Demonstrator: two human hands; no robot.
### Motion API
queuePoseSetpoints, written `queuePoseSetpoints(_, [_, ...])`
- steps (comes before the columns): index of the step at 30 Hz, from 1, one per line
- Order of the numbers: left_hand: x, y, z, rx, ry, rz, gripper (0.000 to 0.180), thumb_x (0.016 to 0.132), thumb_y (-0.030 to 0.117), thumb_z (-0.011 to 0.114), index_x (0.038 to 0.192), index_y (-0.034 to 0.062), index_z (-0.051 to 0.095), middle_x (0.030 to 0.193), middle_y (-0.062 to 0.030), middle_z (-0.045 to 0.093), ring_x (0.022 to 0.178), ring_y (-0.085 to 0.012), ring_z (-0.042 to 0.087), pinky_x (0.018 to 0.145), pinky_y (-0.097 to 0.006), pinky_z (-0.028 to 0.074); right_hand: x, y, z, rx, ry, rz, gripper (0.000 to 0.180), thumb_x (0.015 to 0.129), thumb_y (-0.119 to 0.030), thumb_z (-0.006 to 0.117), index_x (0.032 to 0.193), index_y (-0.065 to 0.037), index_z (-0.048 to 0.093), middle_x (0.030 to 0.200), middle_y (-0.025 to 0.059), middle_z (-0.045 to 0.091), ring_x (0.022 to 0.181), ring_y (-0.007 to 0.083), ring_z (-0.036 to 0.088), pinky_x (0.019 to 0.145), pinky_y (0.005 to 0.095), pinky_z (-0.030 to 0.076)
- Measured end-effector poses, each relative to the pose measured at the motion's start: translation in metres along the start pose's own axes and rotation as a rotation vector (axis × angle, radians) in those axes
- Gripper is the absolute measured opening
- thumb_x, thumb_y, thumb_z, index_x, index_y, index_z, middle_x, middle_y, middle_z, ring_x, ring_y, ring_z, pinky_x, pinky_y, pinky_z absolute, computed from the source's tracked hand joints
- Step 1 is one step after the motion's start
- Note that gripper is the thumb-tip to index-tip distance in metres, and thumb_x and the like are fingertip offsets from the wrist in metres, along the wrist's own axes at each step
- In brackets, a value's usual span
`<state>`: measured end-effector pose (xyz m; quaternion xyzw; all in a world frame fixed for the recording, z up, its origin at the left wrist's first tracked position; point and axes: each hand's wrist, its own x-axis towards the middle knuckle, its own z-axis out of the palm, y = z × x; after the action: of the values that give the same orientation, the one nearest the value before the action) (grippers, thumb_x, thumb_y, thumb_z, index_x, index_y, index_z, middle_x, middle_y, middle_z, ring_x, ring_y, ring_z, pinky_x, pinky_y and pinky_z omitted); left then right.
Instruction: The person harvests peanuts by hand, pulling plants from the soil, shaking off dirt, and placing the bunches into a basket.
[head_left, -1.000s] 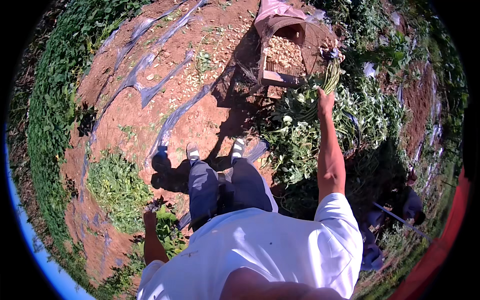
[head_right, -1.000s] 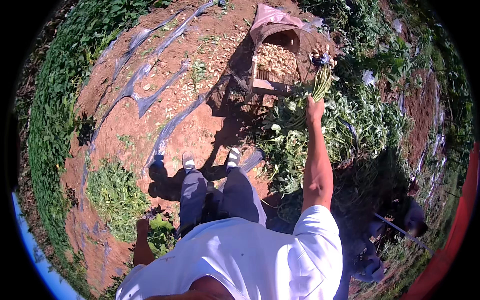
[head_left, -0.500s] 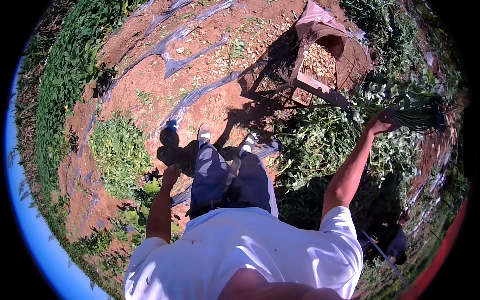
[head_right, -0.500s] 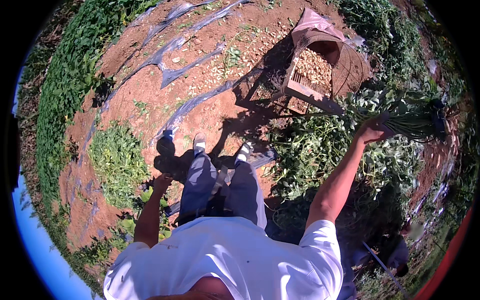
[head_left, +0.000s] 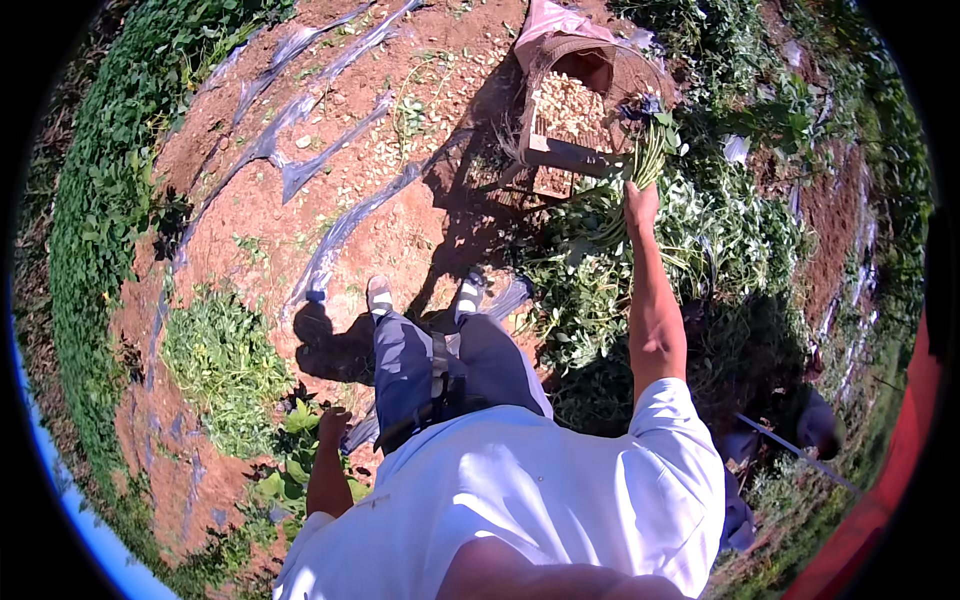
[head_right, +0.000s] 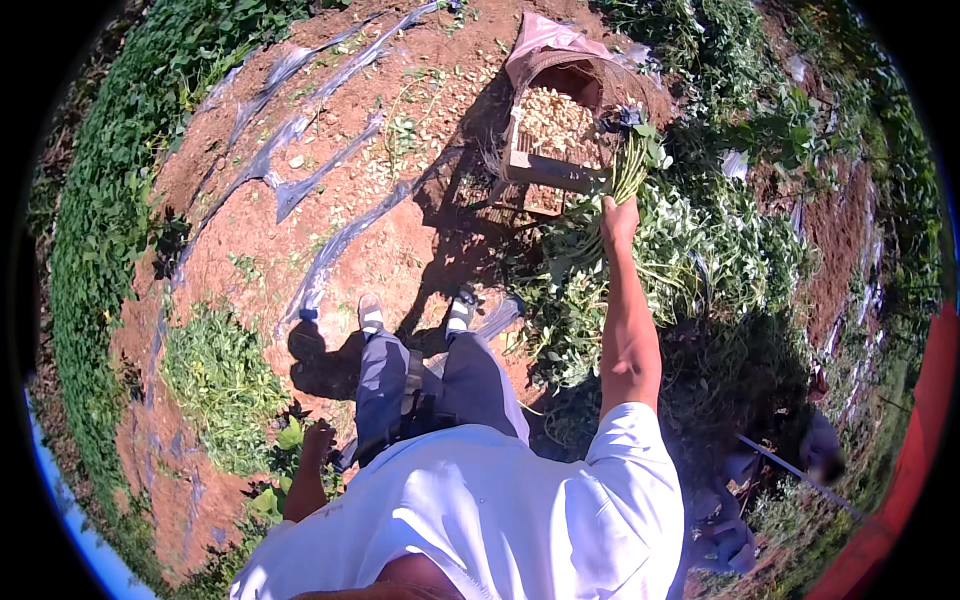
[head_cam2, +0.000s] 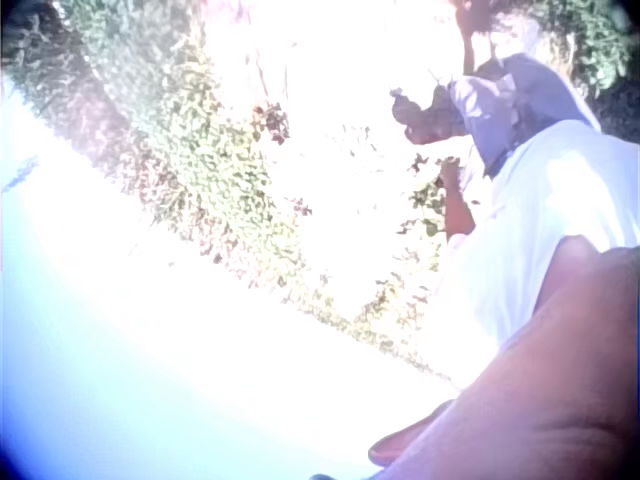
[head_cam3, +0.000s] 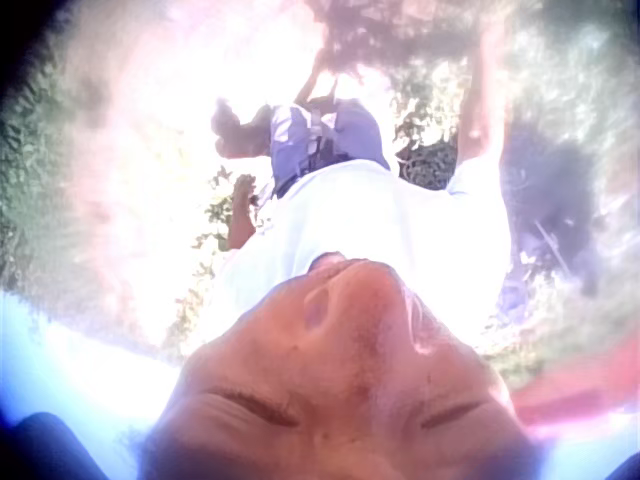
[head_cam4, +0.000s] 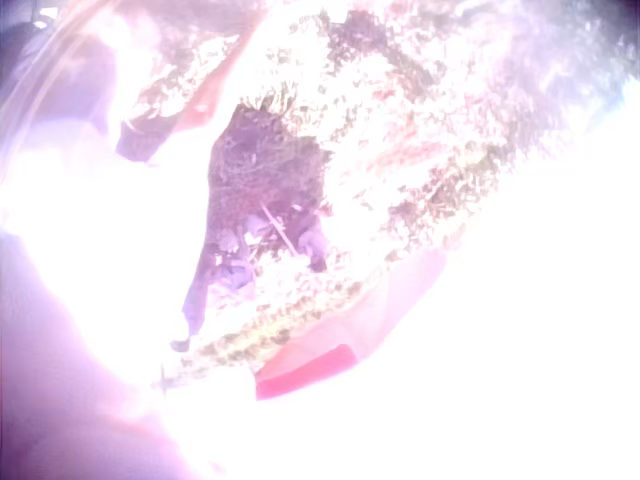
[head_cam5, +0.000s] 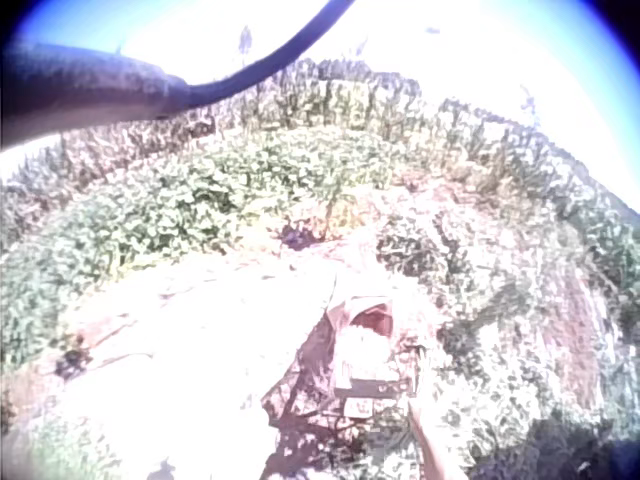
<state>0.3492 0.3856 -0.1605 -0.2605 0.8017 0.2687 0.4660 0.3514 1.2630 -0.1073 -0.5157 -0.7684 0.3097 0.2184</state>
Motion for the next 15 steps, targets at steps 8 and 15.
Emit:
queuePoseSetpoints(8, [0.027, 0.075, 0.011, -0.022, 0.038, 0.151, 0.035, 0.085, 0.018, 0.072, 0.114, -0.0009, 0.064, 0.087, -0.0121, 0.07, 0.065, -0.0176, 0.068, 0.056, -0.03, 0.053, 0.014, -0.151, -0.155, 0.325, 0.69, -0.358, 0.031, 0.089, -0.023, 0.065, 0.093, 0.008, 0.06, 0.073, 0.01, 0.06, 0.063, 0.0237, 0.05, 0.064, 0.0385, 0.044])
queuePoseSetpoints(15, [0.015, 0.074, 0.015, 0.091, 0.04, 0.24, 0.042, 0.084, 0.019, 0.07, 0.119, -0.0022, 0.063, 0.088, -0.0133, 0.072, 0.07, -0.0169, 0.07, 0.064, -0.031, 0.056, -0.032, 0.037, 0.039, -0.545, -0.222, -0.159, 0.045, 0.089, -0.027, 0.056, 0.12, 0.005, 0.053, 0.104, 0.0325, 0.064, 0.098, 0.0421, 0.063, 0.089, 0.0476, 0.049])
